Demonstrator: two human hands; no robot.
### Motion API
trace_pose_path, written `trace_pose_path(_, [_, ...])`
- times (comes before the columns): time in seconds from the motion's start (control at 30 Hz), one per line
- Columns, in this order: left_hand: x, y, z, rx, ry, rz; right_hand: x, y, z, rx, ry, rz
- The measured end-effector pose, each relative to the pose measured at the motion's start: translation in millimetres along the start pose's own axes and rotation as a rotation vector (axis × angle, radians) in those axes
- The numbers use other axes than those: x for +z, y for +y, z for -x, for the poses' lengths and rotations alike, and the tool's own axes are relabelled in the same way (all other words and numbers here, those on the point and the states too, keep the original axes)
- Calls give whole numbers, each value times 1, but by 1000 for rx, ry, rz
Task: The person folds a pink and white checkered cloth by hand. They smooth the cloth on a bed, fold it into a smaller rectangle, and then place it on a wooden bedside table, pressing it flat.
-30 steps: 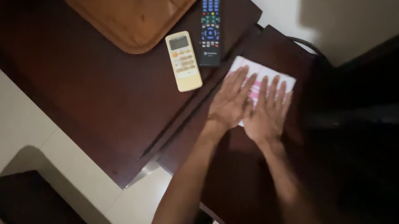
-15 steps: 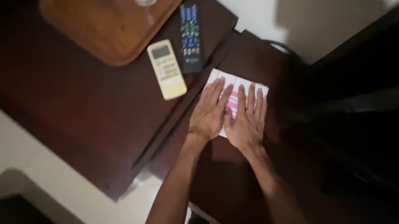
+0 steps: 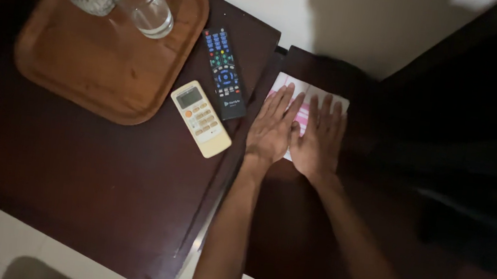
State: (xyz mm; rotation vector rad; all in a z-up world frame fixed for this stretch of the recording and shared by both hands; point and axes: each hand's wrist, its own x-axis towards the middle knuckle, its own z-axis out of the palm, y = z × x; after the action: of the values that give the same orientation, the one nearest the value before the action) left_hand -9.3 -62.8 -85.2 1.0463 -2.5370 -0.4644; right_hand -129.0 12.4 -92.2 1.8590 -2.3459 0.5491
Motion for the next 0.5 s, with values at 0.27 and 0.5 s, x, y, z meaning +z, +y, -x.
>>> trace_pose_path(0.27, [-6,11,29,-70,35,-8,-10,-8,17,-53,-35,-27])
trace_pose_path(0.5, [-6,29,79,-173,69,-120,-17,-16,51,-147,-105,-74])
